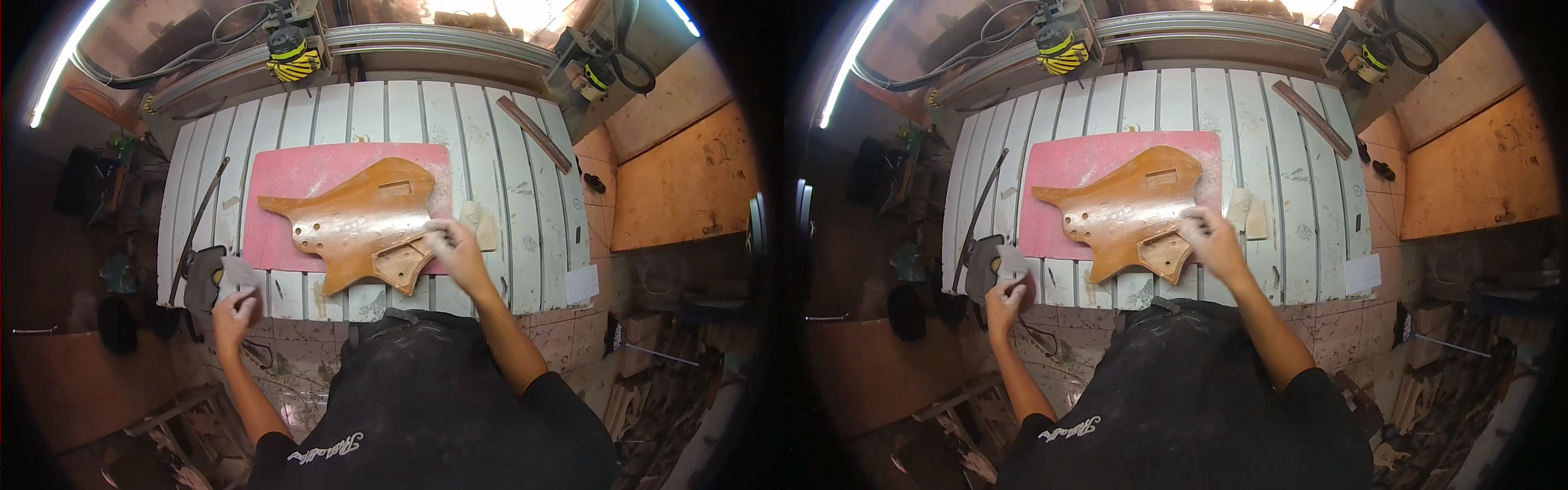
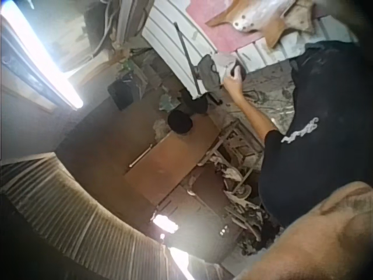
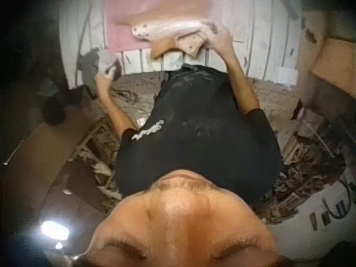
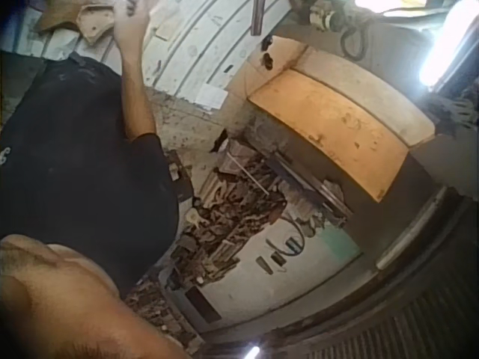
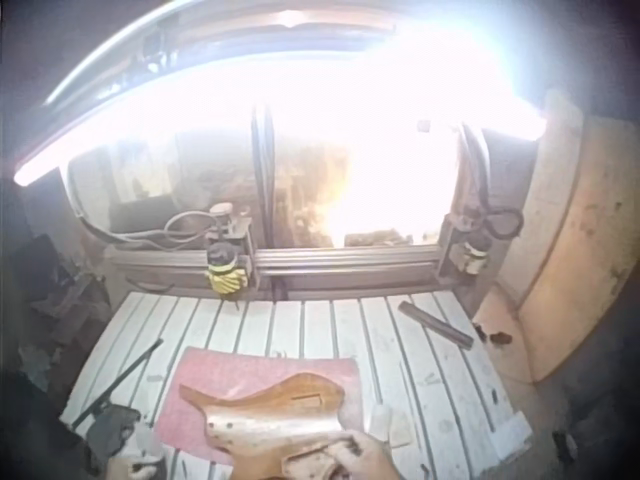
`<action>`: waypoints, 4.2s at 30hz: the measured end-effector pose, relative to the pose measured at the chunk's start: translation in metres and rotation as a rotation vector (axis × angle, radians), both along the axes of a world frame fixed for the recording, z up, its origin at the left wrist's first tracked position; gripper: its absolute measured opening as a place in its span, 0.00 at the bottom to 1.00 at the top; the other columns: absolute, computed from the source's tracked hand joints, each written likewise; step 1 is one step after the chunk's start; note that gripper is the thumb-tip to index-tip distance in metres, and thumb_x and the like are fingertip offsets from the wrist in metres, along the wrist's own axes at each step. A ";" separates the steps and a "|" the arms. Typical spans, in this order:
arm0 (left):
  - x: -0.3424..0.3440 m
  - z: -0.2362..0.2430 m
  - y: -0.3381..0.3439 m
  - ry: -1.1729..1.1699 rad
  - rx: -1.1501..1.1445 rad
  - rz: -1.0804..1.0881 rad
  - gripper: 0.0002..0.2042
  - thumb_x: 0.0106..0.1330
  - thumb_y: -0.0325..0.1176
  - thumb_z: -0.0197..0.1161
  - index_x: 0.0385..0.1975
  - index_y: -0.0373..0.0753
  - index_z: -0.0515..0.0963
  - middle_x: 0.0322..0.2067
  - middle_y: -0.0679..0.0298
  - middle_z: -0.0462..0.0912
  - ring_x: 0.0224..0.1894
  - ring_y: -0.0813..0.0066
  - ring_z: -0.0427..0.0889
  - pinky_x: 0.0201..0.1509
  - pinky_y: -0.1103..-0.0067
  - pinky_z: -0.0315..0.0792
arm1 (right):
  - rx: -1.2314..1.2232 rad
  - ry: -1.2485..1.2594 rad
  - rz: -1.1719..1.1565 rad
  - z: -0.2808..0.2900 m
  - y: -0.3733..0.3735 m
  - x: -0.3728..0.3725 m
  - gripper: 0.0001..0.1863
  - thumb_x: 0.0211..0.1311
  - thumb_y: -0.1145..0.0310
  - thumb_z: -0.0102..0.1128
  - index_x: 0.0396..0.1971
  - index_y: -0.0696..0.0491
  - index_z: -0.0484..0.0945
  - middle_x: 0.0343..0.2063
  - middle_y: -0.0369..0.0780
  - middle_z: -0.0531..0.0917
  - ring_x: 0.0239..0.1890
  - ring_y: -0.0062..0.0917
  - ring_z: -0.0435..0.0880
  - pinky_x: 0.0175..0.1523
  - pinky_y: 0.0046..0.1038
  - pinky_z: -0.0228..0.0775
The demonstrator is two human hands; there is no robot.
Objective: The person sands the edges and surfaces of a wooden guitar body by hand with sandpaper, turning the item over to reach various sides.
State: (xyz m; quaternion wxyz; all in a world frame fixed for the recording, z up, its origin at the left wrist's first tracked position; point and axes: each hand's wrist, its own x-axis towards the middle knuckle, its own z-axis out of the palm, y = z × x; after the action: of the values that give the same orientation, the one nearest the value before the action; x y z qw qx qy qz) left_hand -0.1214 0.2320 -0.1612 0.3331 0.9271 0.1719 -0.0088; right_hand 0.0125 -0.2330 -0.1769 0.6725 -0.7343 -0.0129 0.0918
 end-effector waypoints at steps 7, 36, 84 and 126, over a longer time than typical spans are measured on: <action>0.029 0.077 -0.086 0.342 -0.633 -0.397 0.08 0.65 0.27 0.71 0.40 0.30 0.87 0.32 0.67 0.87 0.35 0.81 0.82 0.40 0.80 0.76 | -0.164 -0.780 0.573 0.075 0.058 -0.019 0.23 0.60 0.59 0.75 0.53 0.53 0.84 0.48 0.43 0.87 0.60 0.39 0.80 0.63 0.39 0.72; 0.077 0.042 -0.201 -0.101 -0.881 -0.437 0.09 0.63 0.30 0.76 0.34 0.35 0.81 0.39 0.65 0.83 0.44 0.78 0.81 0.49 0.77 0.75 | 0.826 0.571 0.567 0.042 0.012 -0.013 0.11 0.72 0.65 0.68 0.45 0.56 0.80 0.40 0.35 0.84 0.39 0.16 0.83 0.44 0.22 0.78; 0.092 0.063 -0.171 -0.506 -1.108 -0.246 0.19 0.74 0.46 0.69 0.49 0.37 0.76 0.44 0.64 0.84 0.46 0.80 0.80 0.54 0.78 0.76 | 0.561 0.233 0.222 0.114 0.041 -0.007 0.18 0.81 0.68 0.53 0.62 0.62 0.77 0.54 0.45 0.84 0.53 0.24 0.83 0.58 0.28 0.76; 0.066 0.036 -0.180 -0.359 -1.166 0.051 0.16 0.73 0.36 0.69 0.50 0.28 0.82 0.44 0.59 0.89 0.45 0.75 0.86 0.53 0.75 0.80 | -0.092 -0.479 0.420 0.077 0.065 -0.014 0.19 0.78 0.64 0.54 0.25 0.58 0.79 0.19 0.40 0.79 0.23 0.25 0.78 0.32 0.29 0.69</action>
State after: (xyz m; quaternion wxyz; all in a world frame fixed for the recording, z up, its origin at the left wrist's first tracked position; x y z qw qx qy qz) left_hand -0.0557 0.0518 -0.1253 0.8095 0.5748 0.1022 0.0628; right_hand -0.0018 -0.1683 -0.1003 0.5826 -0.7461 -0.3178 0.0536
